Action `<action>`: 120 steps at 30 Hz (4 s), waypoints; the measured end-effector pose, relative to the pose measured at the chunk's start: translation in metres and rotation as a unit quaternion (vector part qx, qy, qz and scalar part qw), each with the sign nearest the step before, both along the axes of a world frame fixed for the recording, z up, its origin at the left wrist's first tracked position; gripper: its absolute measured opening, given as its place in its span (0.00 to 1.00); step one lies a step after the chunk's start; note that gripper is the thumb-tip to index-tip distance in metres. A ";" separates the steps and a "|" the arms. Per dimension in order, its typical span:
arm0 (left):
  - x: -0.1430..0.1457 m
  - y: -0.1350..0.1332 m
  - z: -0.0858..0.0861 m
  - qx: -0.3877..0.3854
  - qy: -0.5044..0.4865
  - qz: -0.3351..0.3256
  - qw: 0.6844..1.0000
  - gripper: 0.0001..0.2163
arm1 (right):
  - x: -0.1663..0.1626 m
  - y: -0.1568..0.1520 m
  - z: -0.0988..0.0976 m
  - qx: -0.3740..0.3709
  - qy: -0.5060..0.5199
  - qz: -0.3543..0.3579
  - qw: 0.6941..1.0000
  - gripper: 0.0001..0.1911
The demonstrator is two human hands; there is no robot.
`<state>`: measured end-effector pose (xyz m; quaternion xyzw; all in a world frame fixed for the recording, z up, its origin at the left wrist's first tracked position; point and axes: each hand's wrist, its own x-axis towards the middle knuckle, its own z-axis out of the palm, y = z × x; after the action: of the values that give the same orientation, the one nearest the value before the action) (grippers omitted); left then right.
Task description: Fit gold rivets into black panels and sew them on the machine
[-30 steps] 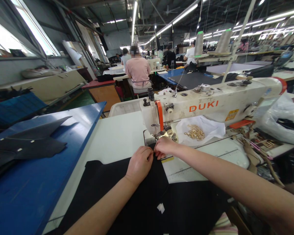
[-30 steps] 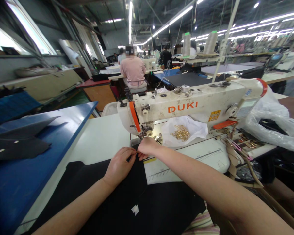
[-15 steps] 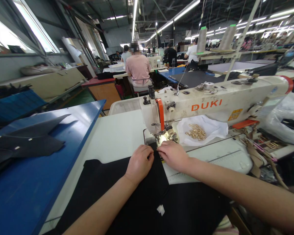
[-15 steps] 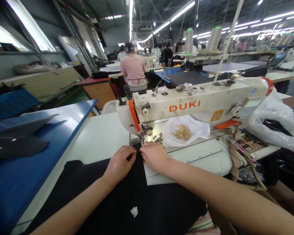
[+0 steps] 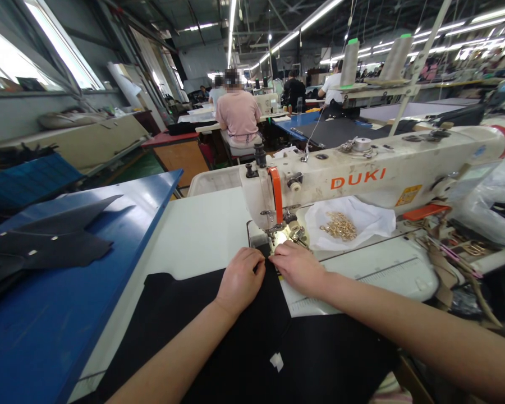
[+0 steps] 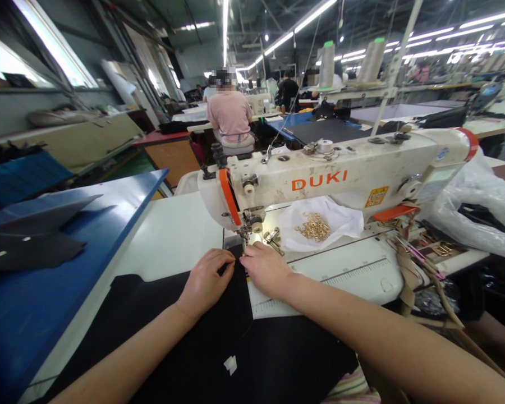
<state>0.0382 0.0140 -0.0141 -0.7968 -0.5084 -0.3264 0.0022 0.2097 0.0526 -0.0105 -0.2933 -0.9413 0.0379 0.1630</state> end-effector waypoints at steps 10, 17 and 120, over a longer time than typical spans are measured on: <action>0.000 0.002 0.004 -0.027 0.046 -0.013 0.998 0.07 | 0.008 0.005 0.003 0.074 -0.060 0.065 0.993 0.07; -0.001 0.003 0.007 -0.029 0.069 -0.026 0.997 0.08 | 0.028 0.001 0.021 0.194 -0.087 0.269 0.939 0.13; -0.006 0.000 0.005 0.013 0.130 -0.059 0.990 0.10 | 0.008 -0.006 -0.002 0.079 -0.031 0.152 0.985 0.12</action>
<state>0.0320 0.0142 -0.0092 -0.8609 -0.4519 -0.2259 0.0598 0.2180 0.0467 -0.0129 -0.1339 -0.9795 -0.0212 0.1491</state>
